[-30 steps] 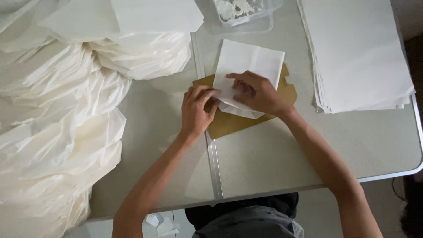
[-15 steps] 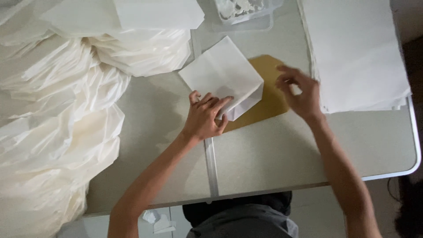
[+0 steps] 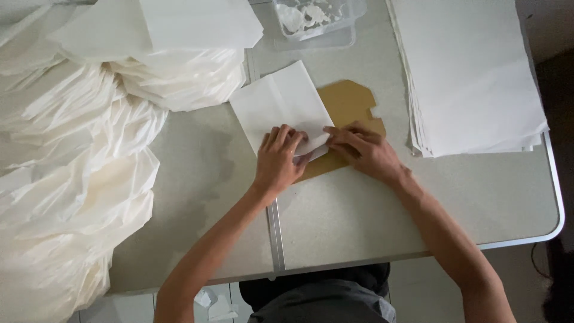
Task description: Folding white paper sheets around a cardboard template to create uniform folded products
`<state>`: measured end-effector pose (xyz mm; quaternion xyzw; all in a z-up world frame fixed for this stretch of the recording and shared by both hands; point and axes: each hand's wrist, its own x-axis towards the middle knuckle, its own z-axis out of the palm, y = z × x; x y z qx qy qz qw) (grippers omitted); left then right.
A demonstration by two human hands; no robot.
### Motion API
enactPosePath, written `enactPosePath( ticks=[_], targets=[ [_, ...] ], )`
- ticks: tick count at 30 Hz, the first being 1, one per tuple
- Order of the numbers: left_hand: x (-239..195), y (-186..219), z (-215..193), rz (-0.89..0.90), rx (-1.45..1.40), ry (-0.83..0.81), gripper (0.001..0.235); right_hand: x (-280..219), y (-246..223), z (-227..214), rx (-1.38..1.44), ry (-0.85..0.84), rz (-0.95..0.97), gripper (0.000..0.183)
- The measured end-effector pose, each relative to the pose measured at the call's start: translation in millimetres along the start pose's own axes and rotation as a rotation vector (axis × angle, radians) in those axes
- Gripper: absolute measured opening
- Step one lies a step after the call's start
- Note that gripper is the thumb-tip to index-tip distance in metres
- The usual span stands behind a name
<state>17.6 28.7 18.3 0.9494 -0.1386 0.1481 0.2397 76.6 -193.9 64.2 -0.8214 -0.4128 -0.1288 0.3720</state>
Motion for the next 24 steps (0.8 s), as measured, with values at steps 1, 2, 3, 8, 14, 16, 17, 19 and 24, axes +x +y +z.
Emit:
enactPosePath(
  ticks=[1,2,3,8,14,16,17,19,24],
  targets=[
    [0,-2,3,0.003,-0.002,-0.002,0.033,-10,18,3,-0.003,0.001,0.003,0.009],
    [0,-5,6,0.011,0.008,0.023,0.029,-20,35,6,-0.113,0.0,0.014,0.013],
    [-2,-7,9,0.012,0.018,0.045,0.029,-31,51,11,-0.219,-0.007,0.024,0.017],
    [2,-1,-2,-0.021,-0.022,0.056,0.029,-11,32,-1,-0.215,-0.006,-0.012,0.016],
    [1,-5,3,-0.023,-0.022,0.091,0.026,-17,43,7,-0.248,0.105,-0.148,0.021],
    [0,-4,2,-0.019,-0.021,0.113,0.024,-22,38,10,-0.206,0.13,-0.148,0.025],
    [2,-4,0,-0.021,-0.047,0.115,0.018,-22,33,11,-0.158,0.094,-0.129,0.024],
    [5,-4,-3,-0.02,-0.072,0.118,0.013,-17,21,12,-0.112,0.059,-0.111,0.024],
    [5,-9,-6,-0.038,-0.207,0.13,0.011,-17,25,15,-0.123,0.035,0.036,0.018]
  ],
)
